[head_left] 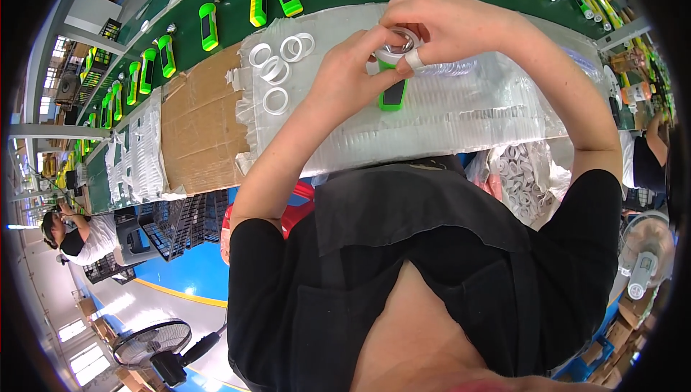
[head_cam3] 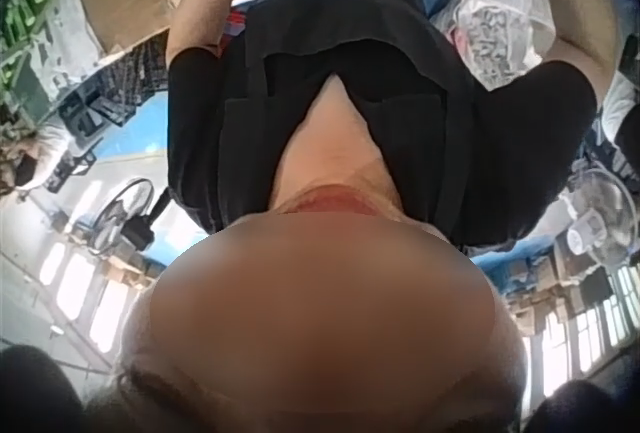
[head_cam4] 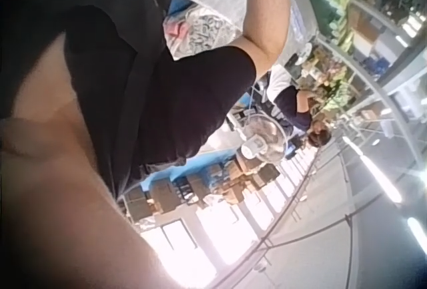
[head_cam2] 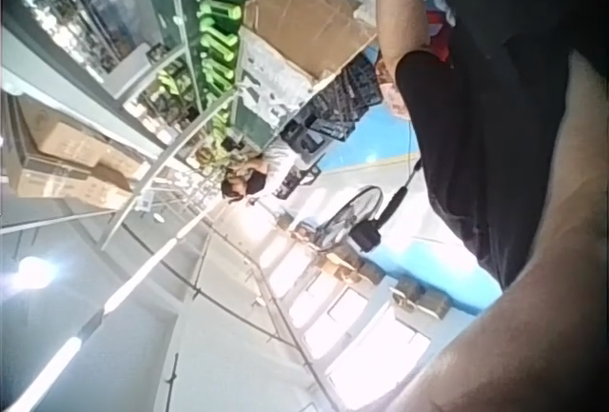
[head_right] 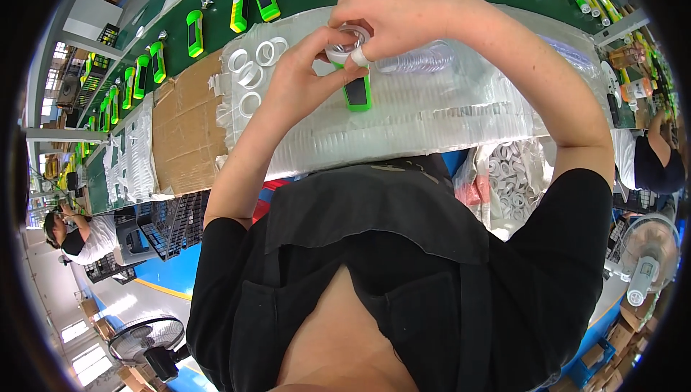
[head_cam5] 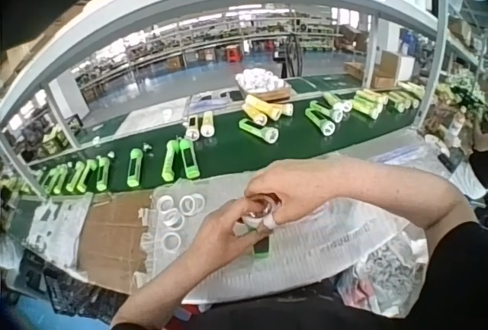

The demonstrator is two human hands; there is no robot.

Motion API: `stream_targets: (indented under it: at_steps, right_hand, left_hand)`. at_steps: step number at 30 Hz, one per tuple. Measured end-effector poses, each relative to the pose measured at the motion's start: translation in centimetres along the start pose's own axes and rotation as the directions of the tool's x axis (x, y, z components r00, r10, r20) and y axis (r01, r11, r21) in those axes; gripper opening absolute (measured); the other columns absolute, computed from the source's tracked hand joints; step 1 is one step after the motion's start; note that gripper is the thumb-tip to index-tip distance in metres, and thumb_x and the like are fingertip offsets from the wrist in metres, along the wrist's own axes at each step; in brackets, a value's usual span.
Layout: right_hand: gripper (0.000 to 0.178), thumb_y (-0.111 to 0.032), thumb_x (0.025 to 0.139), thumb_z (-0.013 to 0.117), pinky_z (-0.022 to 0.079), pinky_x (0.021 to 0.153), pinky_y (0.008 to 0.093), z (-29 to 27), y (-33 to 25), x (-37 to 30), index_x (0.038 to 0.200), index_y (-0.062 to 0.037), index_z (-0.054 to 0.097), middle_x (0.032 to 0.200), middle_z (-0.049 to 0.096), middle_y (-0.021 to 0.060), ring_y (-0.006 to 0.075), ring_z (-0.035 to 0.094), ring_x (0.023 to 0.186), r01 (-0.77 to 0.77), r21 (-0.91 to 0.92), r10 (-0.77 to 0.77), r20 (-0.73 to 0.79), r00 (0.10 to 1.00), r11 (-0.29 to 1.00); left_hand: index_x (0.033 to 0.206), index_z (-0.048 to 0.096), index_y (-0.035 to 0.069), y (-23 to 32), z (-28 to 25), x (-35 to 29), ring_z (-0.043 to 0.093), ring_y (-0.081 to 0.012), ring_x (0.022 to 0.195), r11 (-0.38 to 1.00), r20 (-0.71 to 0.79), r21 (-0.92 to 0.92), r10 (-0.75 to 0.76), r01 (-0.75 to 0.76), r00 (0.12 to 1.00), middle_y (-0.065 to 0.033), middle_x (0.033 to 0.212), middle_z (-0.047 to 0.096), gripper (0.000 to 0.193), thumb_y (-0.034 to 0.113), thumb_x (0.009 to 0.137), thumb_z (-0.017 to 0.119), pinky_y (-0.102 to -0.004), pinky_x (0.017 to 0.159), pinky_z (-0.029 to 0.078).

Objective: Assemble handheld flashlights by attaching plastic rings and reflectors to the flashlight housings.

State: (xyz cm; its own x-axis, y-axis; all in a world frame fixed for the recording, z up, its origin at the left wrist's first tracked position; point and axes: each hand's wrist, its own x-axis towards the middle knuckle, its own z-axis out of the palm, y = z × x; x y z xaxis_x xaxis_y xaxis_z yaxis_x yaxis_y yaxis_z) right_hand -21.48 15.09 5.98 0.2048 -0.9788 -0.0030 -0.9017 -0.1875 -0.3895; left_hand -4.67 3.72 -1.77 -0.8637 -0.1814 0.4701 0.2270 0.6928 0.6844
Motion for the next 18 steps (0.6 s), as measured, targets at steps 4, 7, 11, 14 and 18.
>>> stream_targets:
  at_steps: [4,7,11,14,18]
  right_hand:
    - [0.053,-0.049,0.071,0.076,0.047,0.061,0.04,1.9,-0.6,-0.2,0.082,-0.0003,0.058,0.071,0.06,0.0129,0.0303,0.06,0.068,-0.283,-0.166,0.244,-0.224,0.944,0.944]
    - [0.054,-0.054,0.081,0.07,0.048,0.067,0.042,1.1,-1.4,-0.2,0.089,-0.0021,0.059,0.081,0.063,0.013,0.0309,0.063,0.077,-0.51,-0.287,0.488,-0.148,0.86,0.811]
    - [0.044,-0.044,0.082,0.068,0.048,0.07,0.039,1.2,1.0,-1.1,0.089,-0.0014,0.06,0.099,0.063,0.0118,0.0287,0.063,0.084,0.0,-0.079,-0.022,-0.269,0.963,0.997]
    - [0.045,-0.046,0.082,0.065,0.047,0.069,0.0394,0.7,-2.2,-0.4,0.089,-0.0017,0.061,0.094,0.061,0.0126,0.0293,0.062,0.083,-0.414,-0.21,0.393,-0.137,0.909,0.886]
    - [0.044,-0.043,0.075,0.073,0.045,0.063,0.0368,1.0,-0.4,-0.5,0.084,-0.0028,0.056,0.08,0.056,0.0099,0.0263,0.057,0.073,-0.237,-0.078,0.219,-0.195,0.956,0.968]
  left_hand:
    - [0.103,0.059,0.012,-0.4,0.6,0.6,0.064,-0.0275,0.083,0.997,-0.039,0.045,0.059,-0.058,0.997,-0.0067,0.095,0.067,0.038,0.019,0.073,0.081,-0.0355,0.068,0.052]
    - [0.102,0.06,0.012,-0.7,0.8,0.9,0.064,-0.0268,0.081,0.998,-0.049,0.026,0.063,-0.062,0.997,-0.0068,0.093,0.067,0.037,0.019,0.072,0.081,-0.0364,0.067,0.051]
    - [0.106,0.063,0.009,-0.3,0.8,0.9,0.066,-0.0198,0.088,1.0,-0.009,0.025,0.016,-0.016,1.0,-0.0042,0.098,0.069,0.037,0.013,0.074,0.081,-0.0306,0.075,0.051]
    - [0.106,0.063,0.009,-0.4,0.8,0.6,0.066,-0.0202,0.088,0.999,-0.016,0.028,0.027,-0.026,1.0,-0.0037,0.099,0.069,0.037,0.013,0.074,0.081,-0.0309,0.075,0.051]
    - [0.106,0.064,0.01,-0.5,0.8,0.8,0.066,-0.0206,0.088,0.998,-0.033,0.019,0.056,-0.055,0.998,-0.0044,0.1,0.069,0.037,0.013,0.074,0.081,-0.0313,0.075,0.051]
